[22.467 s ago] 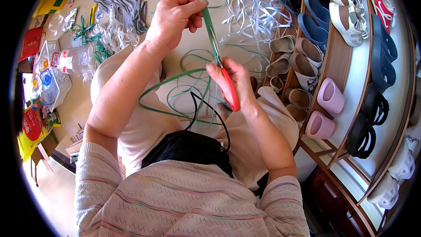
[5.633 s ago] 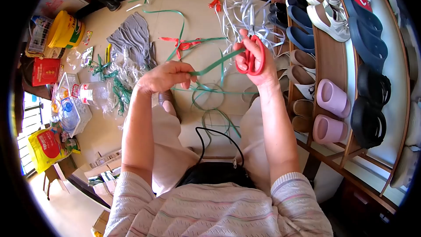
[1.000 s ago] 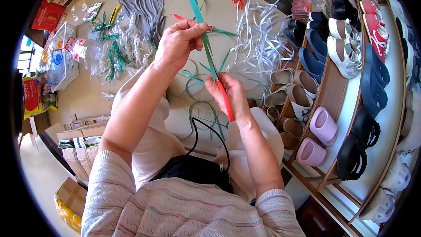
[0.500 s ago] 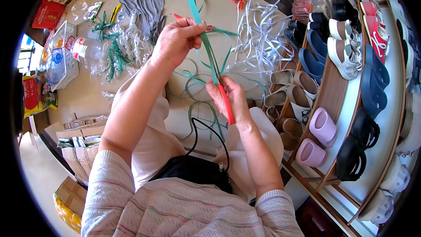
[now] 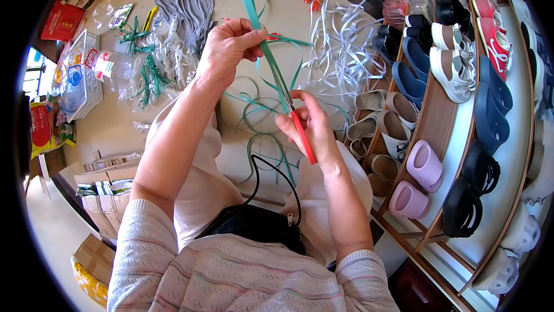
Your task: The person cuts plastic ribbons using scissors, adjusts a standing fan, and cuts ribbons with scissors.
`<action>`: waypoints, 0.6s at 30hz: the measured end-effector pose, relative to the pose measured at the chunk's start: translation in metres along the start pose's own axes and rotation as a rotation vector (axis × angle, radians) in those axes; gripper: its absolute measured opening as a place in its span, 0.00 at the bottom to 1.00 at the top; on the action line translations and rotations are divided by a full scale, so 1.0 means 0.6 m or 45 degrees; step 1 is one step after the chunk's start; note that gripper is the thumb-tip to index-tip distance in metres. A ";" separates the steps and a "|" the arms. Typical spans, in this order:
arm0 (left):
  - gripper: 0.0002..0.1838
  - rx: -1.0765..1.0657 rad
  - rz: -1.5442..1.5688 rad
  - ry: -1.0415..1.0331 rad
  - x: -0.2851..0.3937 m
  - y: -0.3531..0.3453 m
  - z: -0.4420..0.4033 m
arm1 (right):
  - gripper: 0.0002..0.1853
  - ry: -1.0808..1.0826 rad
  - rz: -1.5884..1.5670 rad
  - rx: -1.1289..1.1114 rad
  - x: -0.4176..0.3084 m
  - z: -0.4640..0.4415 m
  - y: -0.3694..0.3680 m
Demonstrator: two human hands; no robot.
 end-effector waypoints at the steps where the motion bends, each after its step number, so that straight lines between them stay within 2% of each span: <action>1: 0.08 -0.003 -0.035 -0.006 0.002 -0.001 0.001 | 0.32 0.007 0.002 0.012 0.001 0.000 0.001; 12: 0.07 -0.002 -0.113 -0.032 -0.005 -0.015 0.010 | 0.25 -0.024 0.055 0.147 0.007 0.003 -0.001; 18: 0.08 0.009 -0.061 0.052 -0.018 -0.025 0.018 | 0.24 -0.016 -0.114 0.053 0.005 0.001 -0.011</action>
Point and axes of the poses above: each hand's wrist, its own z-axis away from the middle knuckle, its own y-axis out of the back of the hand, x = y × z, the point moved 7 cm from there along -z, towards the middle knuckle, and after that the axes turned 1 degree about z, right-handed, at the moved point
